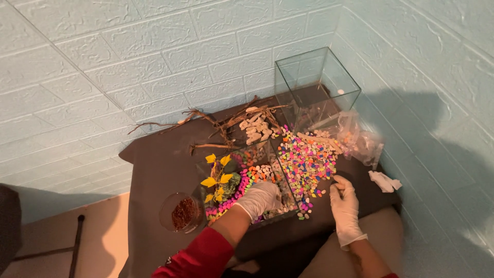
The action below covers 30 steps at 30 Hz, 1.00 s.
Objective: The person picks up colorful stones and small pebbles by hand and places them into a glass container.
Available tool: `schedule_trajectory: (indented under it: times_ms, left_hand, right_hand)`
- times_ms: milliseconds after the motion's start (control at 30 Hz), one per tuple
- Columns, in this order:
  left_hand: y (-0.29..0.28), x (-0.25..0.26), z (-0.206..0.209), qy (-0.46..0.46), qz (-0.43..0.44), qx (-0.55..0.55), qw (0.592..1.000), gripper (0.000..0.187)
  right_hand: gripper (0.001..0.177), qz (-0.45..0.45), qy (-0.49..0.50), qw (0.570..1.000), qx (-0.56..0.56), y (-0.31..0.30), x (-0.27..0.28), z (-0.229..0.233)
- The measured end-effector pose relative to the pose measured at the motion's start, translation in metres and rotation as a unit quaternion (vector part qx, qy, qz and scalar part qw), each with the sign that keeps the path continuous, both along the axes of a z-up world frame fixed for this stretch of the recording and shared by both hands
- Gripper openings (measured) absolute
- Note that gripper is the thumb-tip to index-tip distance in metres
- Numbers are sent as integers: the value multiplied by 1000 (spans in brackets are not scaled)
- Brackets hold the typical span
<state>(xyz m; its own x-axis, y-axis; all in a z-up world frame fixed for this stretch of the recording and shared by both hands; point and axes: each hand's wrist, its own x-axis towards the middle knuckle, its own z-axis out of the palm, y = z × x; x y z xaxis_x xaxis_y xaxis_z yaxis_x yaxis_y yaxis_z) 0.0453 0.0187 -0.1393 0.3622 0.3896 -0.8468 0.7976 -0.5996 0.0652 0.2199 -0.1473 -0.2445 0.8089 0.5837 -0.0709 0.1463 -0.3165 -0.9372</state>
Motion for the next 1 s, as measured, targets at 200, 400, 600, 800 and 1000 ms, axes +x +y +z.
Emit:
schedule_trajectory:
  times_ms: [200,400,600,800,1000]
  left_hand:
    - [3,-3,-12,-20,-2,-10,1000,37]
    - [-2,-5,8,-29,1,-16,999,38]
    - [4,-3,-13,-39,6,-5,999,23]
    - [5,0,-16,-14,-3,-3,1000,31]
    - [9,-7,-9,-80,69,20,994,27]
  right_hand:
    - [35,1,13,1000,-1,1,0,0]
    - [35,-1,21,1000,-5,0,-3,7]
    - [35,2,12,1000,1,1,0,-3]
    - [33,1,-33,999,-14,1,4,-13]
    - [27,10,-117,986,-115,17,16,-23]
